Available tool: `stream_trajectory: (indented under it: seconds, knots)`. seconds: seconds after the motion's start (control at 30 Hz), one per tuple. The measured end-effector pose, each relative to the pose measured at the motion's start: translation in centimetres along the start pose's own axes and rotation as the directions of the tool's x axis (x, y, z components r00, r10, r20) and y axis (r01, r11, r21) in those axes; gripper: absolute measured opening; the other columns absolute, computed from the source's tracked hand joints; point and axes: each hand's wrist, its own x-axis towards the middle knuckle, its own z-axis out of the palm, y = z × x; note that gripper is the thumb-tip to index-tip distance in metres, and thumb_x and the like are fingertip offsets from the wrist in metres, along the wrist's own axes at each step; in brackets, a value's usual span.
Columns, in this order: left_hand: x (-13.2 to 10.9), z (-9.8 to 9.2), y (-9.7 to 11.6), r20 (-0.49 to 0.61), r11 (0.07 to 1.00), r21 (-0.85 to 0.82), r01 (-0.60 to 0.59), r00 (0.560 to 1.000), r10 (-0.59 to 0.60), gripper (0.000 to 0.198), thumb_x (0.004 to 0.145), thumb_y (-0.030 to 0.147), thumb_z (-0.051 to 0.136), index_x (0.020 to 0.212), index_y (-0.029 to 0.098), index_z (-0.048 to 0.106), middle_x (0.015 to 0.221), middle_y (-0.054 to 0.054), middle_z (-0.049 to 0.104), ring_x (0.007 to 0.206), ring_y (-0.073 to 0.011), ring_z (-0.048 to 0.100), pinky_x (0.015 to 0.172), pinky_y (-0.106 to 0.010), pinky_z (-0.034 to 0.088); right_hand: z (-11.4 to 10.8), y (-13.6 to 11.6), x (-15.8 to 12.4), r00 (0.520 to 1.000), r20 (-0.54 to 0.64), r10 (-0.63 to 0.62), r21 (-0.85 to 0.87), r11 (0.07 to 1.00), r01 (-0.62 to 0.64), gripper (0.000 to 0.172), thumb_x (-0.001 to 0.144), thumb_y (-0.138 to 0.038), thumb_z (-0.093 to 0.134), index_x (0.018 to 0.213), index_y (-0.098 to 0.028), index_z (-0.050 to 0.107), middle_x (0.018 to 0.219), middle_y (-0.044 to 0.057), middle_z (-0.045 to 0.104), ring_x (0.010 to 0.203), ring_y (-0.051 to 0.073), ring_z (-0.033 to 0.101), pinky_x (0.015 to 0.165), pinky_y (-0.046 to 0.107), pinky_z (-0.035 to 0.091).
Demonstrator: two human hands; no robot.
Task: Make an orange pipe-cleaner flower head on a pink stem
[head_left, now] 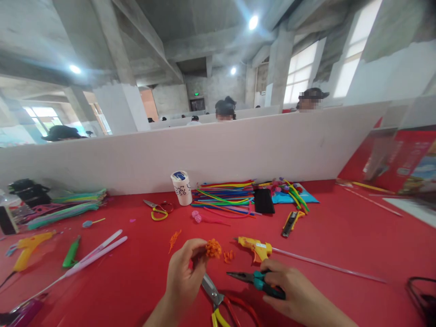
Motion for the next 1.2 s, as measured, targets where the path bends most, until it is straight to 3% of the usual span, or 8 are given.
stream_trajectory:
  seconds: [0.1,0.2,0.37,0.43,0.6,0.87,1.07,1.2]
  knots:
    - [0.3,-0.3,-0.7,-0.053,0.984,0.177,-0.005,0.998,0.015,0.018,0.066,0.012,0.066,0.080,0.024,0.067,0.069,-0.001,0.071,0.064,-0.0183,0.066,0.060,-0.024,0.046,-0.1,-0.4,0.0,1.000,-0.013,-0.002,0.041,0.999,0.003,0.012,0.071,-0.013,0.054,0.070,-0.022,0.063,0.087,0.002,0.062,0.078,0.016,0.057,0.068,0.024,0.040]
    - [0.3,-0.5,-1.2,-0.120,0.975,0.217,0.057,0.992,-0.032,0.015,0.066,0.015,0.067,0.077,0.025,0.065,0.068,0.000,0.071,0.064,-0.0195,0.066,0.057,-0.024,0.045,0.0,-0.4,0.0,1.000,-0.022,-0.011,0.065,0.998,0.013,0.013,0.073,-0.014,0.054,0.074,-0.022,0.064,0.089,0.003,0.062,0.079,0.016,0.057,0.069,0.024,0.041]
    - [-0.3,-0.5,-1.9,-0.221,0.982,0.177,0.072,0.975,-0.031,0.017,0.062,0.013,0.070,0.073,0.025,0.065,0.069,-0.001,0.070,0.069,-0.0204,0.066,0.063,-0.025,0.046,0.6,-0.2,-0.2,0.999,-0.047,-0.015,0.023,1.000,0.016,0.013,0.075,-0.016,0.054,0.076,-0.022,0.065,0.089,0.004,0.061,0.080,0.018,0.057,0.070,0.026,0.042]
    - [-0.4,-0.3,-2.2,-0.239,0.988,0.069,0.137,0.964,-0.117,0.017,0.061,0.014,0.071,0.073,0.024,0.065,0.070,-0.001,0.070,0.070,-0.0193,0.065,0.062,-0.024,0.046,0.8,-0.4,-0.2,0.999,-0.049,-0.024,-0.008,1.000,0.024,0.012,0.076,-0.017,0.054,0.076,-0.022,0.065,0.092,0.005,0.061,0.082,0.018,0.058,0.071,0.026,0.043]
    - [0.2,-0.1,-3.9,-0.117,0.910,-0.191,0.367,0.912,-0.392,0.018,0.065,0.022,0.071,0.072,0.019,0.055,0.060,0.001,0.066,0.036,-0.0068,0.044,0.035,-0.017,0.031,1.8,-0.8,0.2,0.998,-0.044,-0.044,-0.185,0.982,0.035,0.013,0.080,-0.020,0.053,0.081,-0.021,0.066,0.088,0.006,0.061,0.081,0.017,0.057,0.070,0.026,0.042]
    - [0.4,-0.9,-6.1,0.046,0.731,-0.382,0.566,0.801,-0.597,0.024,0.062,0.020,0.072,0.075,0.016,0.053,0.070,-0.003,0.071,0.036,-0.0007,0.038,0.033,-0.010,0.024,4.0,-1.1,1.5,0.999,-0.033,-0.012,-0.294,0.956,0.002,0.010,0.079,-0.019,0.055,0.079,-0.019,0.066,0.085,0.007,0.060,0.082,0.020,0.053,0.076,0.033,0.038]
    - [0.1,-0.6,-6.5,0.140,0.623,-0.440,0.647,0.735,-0.664,0.021,0.055,0.019,0.077,0.069,0.013,0.062,0.066,-0.003,0.070,0.044,-0.0032,0.051,0.042,-0.011,0.040,4.4,-1.6,2.8,1.000,0.015,-0.020,-0.315,0.949,0.024,0.013,0.077,-0.031,0.063,0.079,-0.018,0.065,0.086,0.005,0.062,0.085,0.021,0.054,0.079,0.035,0.038]
    - [-0.2,-0.3,-6.5,0.202,0.632,-0.417,0.653,0.744,-0.636,0.020,0.056,0.021,0.078,0.072,0.011,0.069,0.067,-0.005,0.070,0.053,-0.0064,0.057,0.053,-0.015,0.047,3.7,-1.6,4.8,1.000,0.025,-0.002,-0.311,0.950,0.009,0.020,0.082,-0.037,0.060,0.079,-0.018,0.065,0.089,0.005,0.062,0.090,0.020,0.055,0.083,0.034,0.040]
